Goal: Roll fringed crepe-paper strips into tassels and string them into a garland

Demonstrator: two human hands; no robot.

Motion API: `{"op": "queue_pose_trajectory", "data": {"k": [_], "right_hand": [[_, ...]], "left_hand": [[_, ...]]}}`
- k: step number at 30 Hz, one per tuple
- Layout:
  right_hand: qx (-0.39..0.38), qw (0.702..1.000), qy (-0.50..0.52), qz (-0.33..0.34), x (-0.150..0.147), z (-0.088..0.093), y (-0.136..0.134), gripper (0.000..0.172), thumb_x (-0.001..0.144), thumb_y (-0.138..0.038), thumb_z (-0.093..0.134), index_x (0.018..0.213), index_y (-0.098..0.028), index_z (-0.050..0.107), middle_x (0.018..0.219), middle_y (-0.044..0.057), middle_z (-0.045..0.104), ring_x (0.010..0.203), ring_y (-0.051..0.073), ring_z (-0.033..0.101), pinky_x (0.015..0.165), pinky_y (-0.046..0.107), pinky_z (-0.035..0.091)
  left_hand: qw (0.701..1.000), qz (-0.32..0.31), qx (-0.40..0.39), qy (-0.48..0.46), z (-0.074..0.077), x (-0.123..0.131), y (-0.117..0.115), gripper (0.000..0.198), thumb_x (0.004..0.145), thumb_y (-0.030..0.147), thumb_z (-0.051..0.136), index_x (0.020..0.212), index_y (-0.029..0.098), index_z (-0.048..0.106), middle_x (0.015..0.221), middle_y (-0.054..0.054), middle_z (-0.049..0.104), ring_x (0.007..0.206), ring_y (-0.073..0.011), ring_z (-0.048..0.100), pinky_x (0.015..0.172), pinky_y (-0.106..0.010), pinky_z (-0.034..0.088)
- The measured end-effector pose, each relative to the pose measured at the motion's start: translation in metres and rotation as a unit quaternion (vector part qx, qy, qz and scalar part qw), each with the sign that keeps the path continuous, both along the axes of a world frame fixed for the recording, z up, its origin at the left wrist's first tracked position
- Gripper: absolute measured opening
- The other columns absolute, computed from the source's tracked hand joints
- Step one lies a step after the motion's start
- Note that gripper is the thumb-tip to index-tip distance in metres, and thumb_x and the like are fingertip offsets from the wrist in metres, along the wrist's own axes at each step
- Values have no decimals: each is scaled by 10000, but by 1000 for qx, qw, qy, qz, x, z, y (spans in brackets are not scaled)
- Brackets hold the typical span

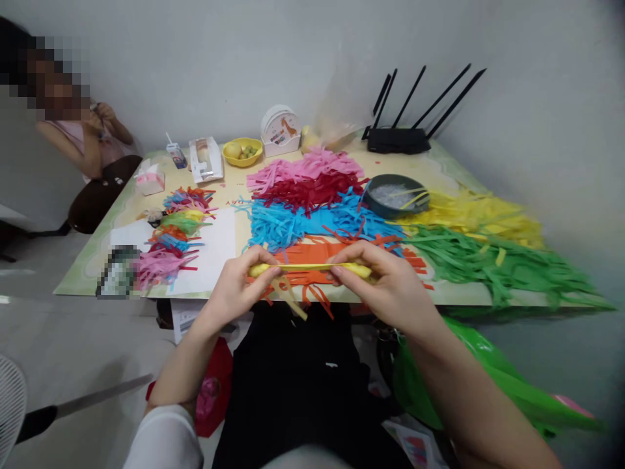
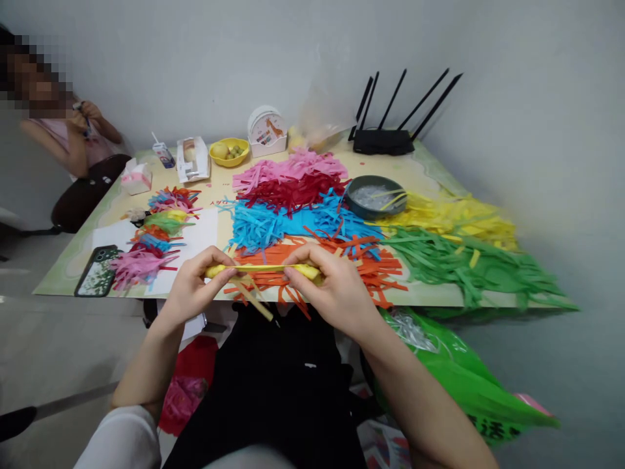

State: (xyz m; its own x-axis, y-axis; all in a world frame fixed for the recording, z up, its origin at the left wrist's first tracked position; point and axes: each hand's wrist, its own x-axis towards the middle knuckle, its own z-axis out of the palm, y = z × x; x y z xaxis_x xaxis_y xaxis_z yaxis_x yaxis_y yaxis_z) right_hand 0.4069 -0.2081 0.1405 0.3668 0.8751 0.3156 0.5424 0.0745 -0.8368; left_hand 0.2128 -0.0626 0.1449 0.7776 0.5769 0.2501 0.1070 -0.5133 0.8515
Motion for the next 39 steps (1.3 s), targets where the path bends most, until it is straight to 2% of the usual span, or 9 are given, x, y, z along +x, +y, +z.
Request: {"op": "queue_pose_trajectory", "data": {"k": [3,6,16,20,24,26,29,34,39], "right_hand": [[23,988,149,40,-2,-2,2,143,879,-352,640,894,-212,664,773,35,739,636,161,701,609,276,588],[43,976,208,49,-3,-6,4,158,853,-343,680,928,-218,742,761,32,751,633,159,712,622,276,613],[58,941,327,64,-3,-19,13,114,775,-323,747,798,-213,769,698,34,747,591,164,703,576,278,615],[69,967,238,63,-3,-15,8,95,815,-231,657,786,-216,746,712,33,746,608,170,701,587,285,599],[124,985,10,121,-1,1,1,232,794,-77,573,822,-240,735,742,11,750,676,155,712,643,258,576],[146,974,-72,155,-2,9,1,263,790,-50,551,832,-244,725,731,4,747,682,145,714,663,243,573],[154,963,-124,182,-5,16,1,280,810,-56,519,847,-252,715,743,7,750,684,138,718,669,234,577],[143,961,-143,188,-1,16,-7,283,825,-75,514,881,-267,715,811,16,761,744,140,729,737,246,578],[-28,979,-79,184,14,25,-4,310,843,-271,612,1140,-222,687,1062,74,752,959,217,715,810,303,565]], "left_hand": [[989,-32,-139,-46,-4,-1,-1,182,890,336,625,918,157,602,816,-60,746,758,-175,719,709,-276,539],[970,-47,-221,-91,-8,0,0,214,867,320,659,980,139,680,800,-64,747,704,-168,717,666,-273,557],[925,-12,-346,-155,-18,11,-3,208,712,334,775,742,132,737,655,-58,716,579,-151,668,600,-280,565],[957,-40,-263,-118,-20,1,0,226,809,360,685,804,137,723,727,-88,734,683,-191,703,680,-321,576],[993,-108,-30,-31,1,-10,4,145,871,277,618,893,171,714,1200,-147,690,1146,-273,634,1017,-446,465],[990,-115,71,-27,13,-9,2,143,877,233,612,982,194,702,1263,-120,664,1254,-268,562,1117,-475,357],[982,-159,97,-1,21,0,-5,192,907,220,585,1070,205,686,1078,-78,741,1104,-219,653,1056,-405,422],[981,-168,88,46,16,9,-8,184,929,277,563,935,171,713,848,-60,746,806,-158,687,765,-254,508],[943,-124,307,7,6,8,-1,147,933,238,558,993,226,691,887,-38,756,862,-158,680,1032,-405,395]]}}
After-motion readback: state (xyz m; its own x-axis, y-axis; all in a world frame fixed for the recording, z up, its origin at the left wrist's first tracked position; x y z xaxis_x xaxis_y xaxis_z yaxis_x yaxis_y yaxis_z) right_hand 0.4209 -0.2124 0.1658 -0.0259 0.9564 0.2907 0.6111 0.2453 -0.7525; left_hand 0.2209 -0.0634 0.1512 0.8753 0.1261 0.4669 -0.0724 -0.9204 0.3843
